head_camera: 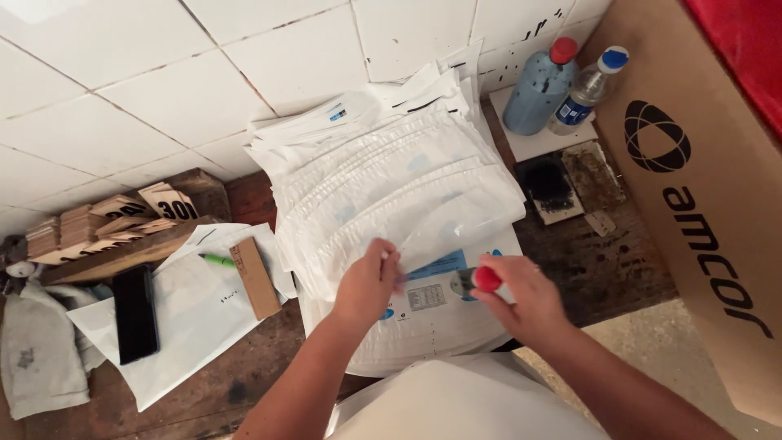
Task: Manually stamping plastic bags for cheese packaging and then placing them into a box.
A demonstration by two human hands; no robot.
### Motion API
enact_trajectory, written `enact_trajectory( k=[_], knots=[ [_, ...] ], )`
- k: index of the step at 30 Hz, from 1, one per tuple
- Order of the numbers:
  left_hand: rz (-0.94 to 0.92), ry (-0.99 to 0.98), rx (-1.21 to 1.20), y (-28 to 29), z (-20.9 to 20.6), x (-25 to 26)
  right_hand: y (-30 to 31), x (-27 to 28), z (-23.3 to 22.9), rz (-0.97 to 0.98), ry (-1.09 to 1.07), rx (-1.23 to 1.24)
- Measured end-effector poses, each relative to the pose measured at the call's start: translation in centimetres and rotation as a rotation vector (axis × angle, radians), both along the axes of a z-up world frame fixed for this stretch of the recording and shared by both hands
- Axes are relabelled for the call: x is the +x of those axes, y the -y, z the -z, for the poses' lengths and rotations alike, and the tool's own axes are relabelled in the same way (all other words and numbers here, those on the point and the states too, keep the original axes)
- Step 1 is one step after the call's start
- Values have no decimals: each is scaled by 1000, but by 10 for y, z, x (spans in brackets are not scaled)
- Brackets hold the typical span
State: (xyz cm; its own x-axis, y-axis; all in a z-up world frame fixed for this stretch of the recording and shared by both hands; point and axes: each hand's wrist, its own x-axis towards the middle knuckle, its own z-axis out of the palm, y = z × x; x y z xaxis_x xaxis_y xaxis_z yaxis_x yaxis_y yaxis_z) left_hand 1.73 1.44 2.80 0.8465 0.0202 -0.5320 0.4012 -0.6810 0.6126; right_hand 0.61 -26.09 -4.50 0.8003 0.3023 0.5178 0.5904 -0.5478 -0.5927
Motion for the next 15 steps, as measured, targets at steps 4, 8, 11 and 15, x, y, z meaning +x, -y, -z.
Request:
enact_trajectory(
  k=[4, 8, 11, 15],
  knots=[
    [-61, 336, -375, 12, -2, -19, -25, 9, 14, 5, 114, -68],
    [522, 472, -36, 10, 35, -37, -25, 34, -13, -26, -215, -19],
    [674, 349, 82, 1, 72, -41, -28, 59, -91, 136, -780, 108],
    [437, 121, -16, -10, 81, -42, -12, 73, -146, 540, -1026, 103]
  ],
)
